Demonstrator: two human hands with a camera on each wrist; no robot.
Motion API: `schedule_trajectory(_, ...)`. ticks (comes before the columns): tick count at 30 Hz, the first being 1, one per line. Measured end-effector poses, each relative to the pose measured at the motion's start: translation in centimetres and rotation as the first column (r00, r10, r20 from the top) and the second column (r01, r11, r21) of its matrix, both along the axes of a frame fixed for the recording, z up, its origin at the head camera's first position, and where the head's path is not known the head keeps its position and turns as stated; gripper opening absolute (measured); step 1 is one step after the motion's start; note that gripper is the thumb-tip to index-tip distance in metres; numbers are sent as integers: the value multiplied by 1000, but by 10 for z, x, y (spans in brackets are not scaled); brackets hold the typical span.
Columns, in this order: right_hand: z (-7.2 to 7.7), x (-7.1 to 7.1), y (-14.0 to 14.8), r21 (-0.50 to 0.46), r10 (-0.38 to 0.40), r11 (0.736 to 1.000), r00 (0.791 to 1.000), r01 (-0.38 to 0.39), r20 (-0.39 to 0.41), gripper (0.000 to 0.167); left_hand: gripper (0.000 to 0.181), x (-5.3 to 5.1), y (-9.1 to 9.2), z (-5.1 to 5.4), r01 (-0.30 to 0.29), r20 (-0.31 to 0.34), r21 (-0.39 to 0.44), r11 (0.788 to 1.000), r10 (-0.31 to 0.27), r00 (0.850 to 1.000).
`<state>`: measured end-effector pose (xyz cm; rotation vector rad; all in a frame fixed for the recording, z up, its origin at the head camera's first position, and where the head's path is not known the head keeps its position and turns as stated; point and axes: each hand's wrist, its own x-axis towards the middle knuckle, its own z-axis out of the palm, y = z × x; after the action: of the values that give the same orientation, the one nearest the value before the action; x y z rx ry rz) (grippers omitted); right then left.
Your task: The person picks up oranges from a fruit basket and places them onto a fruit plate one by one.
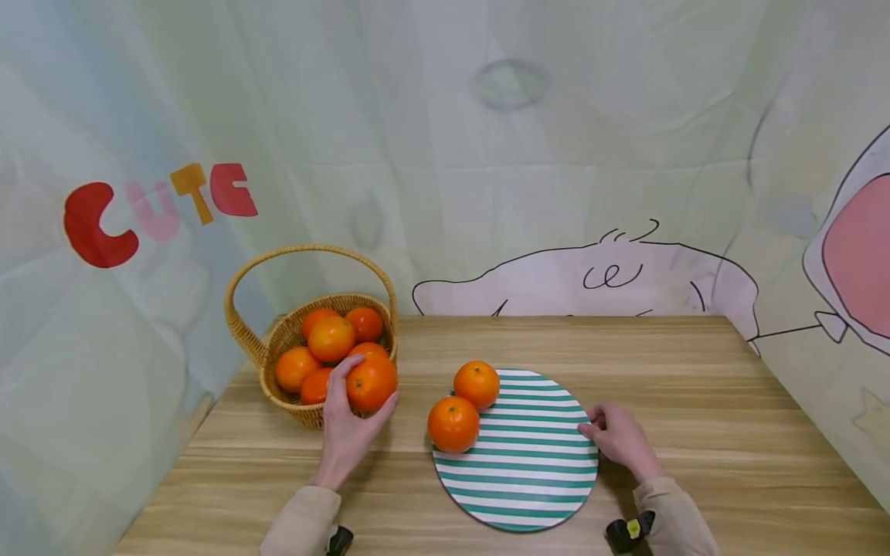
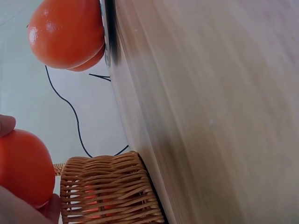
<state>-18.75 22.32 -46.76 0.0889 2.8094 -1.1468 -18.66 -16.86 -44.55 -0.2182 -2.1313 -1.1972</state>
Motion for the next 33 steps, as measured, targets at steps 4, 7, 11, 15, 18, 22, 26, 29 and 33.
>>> schedule_trajectory(4,1,0,0,-11,-1,1000,1000,2,8,21,75,2,4,1,7,19,6,1000,-7,1000)
schedule_trajectory(7,1,0,0,-13,-6,1000,1000,6,20,22,75,4,7,2,20,50,14,1000,-21,999)
schedule_trajectory(11,1,-1,1,-17,-12,1000,999,12,31,22,75,6,12,1,45,72,3,999,-45,996)
schedule_trajectory(15,1,-1,1,-29,-12,1000,1000,13,28,20,75,9,19,3,87,92,-7,996,-86,992)
schedule_trajectory(18,1,-1,1,-39,-9,999,1000,10,25,20,77,11,26,6,121,121,-19,992,-118,986)
schedule_trajectory(22,1,0,1,-37,-5,999,1000,5,21,20,78,15,38,11,161,181,-38,986,-152,972)
schedule_trajectory(26,1,0,1,-26,-7,1000,1000,7,20,20,79,17,49,14,201,246,-49,978,-183,952)
schedule_trajectory(29,0,0,1,-24,-10,1000,1000,11,22,21,78,18,56,15,221,279,-71,973,-194,940)
schedule_trajectory(33,0,0,1,-25,-10,1000,1000,11,24,22,77,18,64,17,238,285,-97,966,-202,937)
